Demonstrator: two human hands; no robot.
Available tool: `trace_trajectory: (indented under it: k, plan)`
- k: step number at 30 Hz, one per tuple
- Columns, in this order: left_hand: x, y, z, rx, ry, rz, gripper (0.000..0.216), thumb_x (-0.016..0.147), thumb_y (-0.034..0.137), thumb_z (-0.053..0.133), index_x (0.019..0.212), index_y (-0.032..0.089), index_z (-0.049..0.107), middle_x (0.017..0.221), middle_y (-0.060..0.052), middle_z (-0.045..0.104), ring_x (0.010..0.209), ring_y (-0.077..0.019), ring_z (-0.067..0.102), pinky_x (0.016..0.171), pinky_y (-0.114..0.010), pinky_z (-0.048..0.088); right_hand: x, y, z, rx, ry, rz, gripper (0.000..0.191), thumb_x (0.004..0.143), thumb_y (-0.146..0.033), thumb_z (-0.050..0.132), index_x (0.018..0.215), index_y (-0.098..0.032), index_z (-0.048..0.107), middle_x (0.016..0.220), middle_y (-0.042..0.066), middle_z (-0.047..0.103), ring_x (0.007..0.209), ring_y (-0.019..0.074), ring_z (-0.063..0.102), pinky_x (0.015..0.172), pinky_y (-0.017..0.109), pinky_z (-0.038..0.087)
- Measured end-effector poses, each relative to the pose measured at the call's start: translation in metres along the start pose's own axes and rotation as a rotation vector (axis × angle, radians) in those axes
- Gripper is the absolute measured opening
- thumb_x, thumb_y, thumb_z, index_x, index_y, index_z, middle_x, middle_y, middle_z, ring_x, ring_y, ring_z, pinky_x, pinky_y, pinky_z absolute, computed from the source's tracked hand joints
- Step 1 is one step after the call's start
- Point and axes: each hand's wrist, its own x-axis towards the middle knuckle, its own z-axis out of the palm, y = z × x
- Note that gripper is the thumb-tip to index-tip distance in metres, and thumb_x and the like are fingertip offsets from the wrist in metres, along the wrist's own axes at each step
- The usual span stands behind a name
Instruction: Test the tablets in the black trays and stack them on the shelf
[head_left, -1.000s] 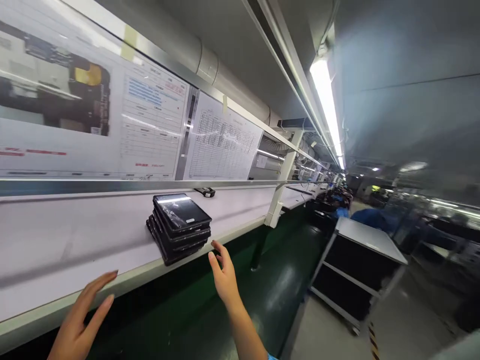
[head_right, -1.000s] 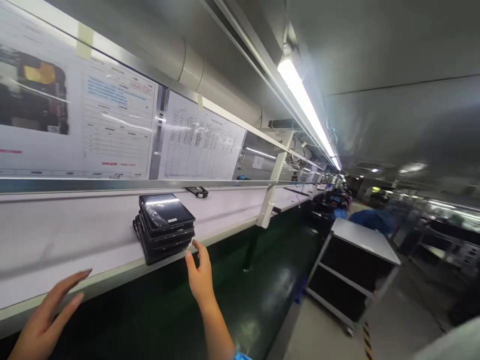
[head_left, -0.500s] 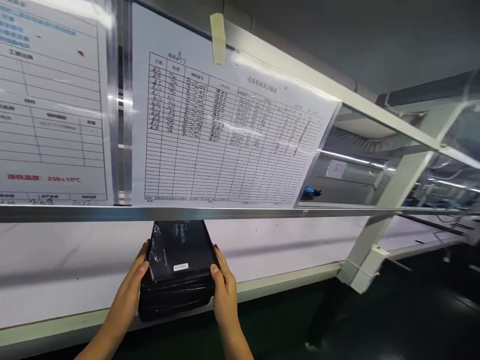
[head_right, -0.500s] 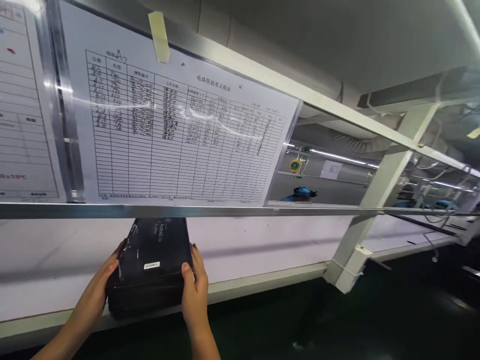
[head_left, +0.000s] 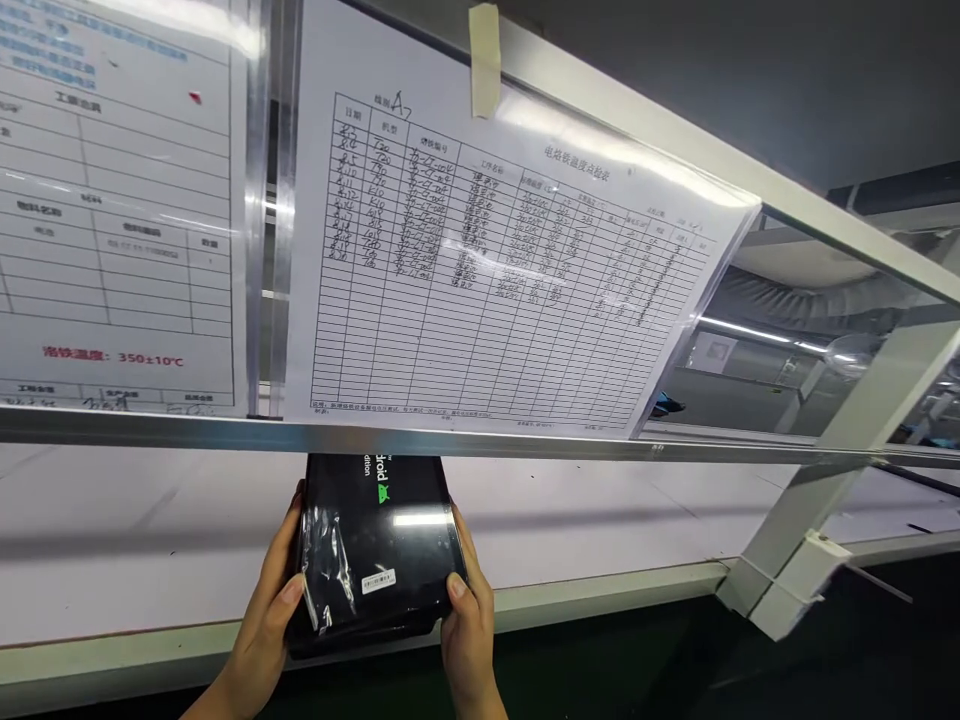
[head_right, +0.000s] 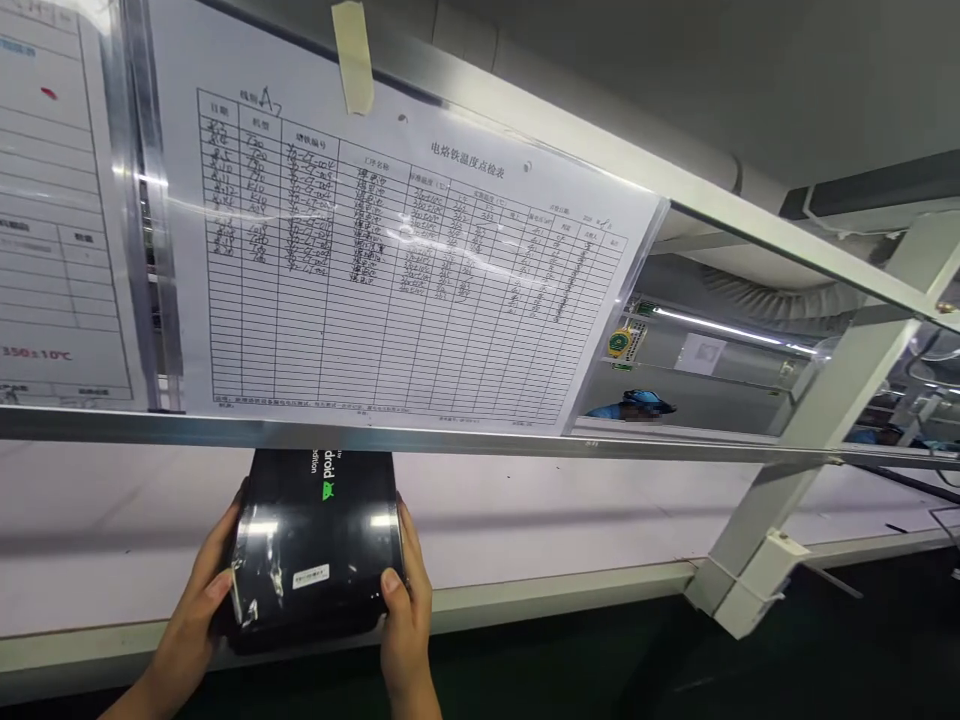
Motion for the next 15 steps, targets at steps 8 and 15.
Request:
trace_trajectory:
  k: [8,15]
  plan:
    - [0.000,-0.003,0.001,-0.010,-0.009,0.061,0.065,0.092,0.050,0.047,0.153,0.028,0.035,0.162,0.000,0.029,0.150,-0.0304,0.021,0.124,-0.045,0.022,0.000,0.000,0.004,0.082,0.063,0.005,0.050,0.092,-0.046,0.054,0.138,-0.025,0.059,0.141,0.007,0.058,0.143,0.0317,0.039,0.118,0.051,0.036]
    - [0.004,-0.012,-0.003,-0.014,-0.028,0.117,0.058,0.094,0.047,0.047,0.150,0.034,0.038,0.161,0.004,0.031,0.149,-0.0261,0.023,0.125,-0.039,0.021,0.001,-0.004,0.009,0.115,0.072,-0.003,0.050,0.092,-0.046,0.055,0.137,-0.026,0.060,0.137,0.007,0.061,0.140,0.0315,0.043,0.116,0.052,0.037]
